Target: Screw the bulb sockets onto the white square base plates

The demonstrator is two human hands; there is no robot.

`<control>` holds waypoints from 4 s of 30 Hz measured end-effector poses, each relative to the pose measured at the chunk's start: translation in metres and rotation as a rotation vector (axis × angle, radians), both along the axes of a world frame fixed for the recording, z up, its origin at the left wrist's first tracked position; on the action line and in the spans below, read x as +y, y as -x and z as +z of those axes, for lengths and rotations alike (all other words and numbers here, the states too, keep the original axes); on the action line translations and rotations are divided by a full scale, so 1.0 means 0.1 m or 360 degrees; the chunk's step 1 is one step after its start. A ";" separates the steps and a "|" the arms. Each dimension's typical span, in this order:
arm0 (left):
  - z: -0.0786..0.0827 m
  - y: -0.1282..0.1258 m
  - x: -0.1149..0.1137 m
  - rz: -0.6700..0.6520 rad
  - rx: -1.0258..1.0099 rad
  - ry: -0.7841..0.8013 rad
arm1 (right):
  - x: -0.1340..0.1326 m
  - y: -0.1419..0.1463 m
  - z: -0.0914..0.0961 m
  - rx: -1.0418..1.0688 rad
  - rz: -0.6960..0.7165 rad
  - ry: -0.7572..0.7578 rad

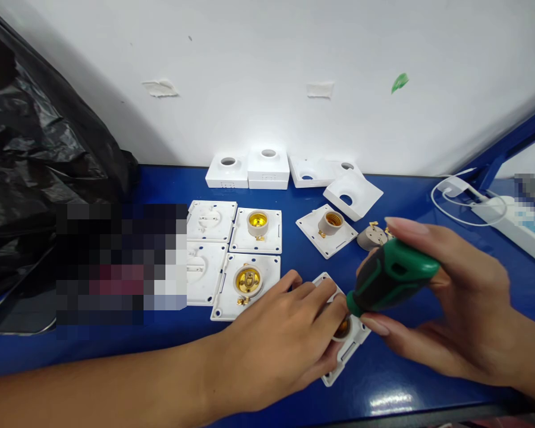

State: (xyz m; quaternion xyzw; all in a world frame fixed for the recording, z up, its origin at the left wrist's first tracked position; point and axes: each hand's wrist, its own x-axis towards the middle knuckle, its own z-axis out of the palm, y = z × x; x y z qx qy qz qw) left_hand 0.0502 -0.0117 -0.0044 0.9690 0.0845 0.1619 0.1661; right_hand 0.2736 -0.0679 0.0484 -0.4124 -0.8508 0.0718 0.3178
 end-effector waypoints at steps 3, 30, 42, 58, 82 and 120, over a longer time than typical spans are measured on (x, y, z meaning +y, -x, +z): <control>0.00 0.00 0.00 0.0001 0.0014 -0.0008 | -0.01 0.01 -0.01 0.0038 -0.0002 -0.0002; -0.01 -0.01 0.01 0.0036 -0.0122 -0.0100 | 0.05 0.00 -0.07 0.0204 0.0115 -0.0030; -0.01 0.00 0.00 0.0019 -0.0098 -0.0084 | 0.05 -0.01 -0.05 0.0163 0.0082 -0.0060; -0.01 0.00 0.01 -0.0004 -0.0027 -0.0036 | -0.04 0.01 -0.04 0.0089 -0.0113 0.0146; 0.01 -0.01 0.01 -0.0014 0.0066 0.0131 | -0.07 0.26 -0.07 0.0279 -0.0223 0.0100; -0.01 -0.01 0.00 0.0012 0.0021 0.0068 | 0.02 0.26 -0.02 0.0169 -0.0077 0.0155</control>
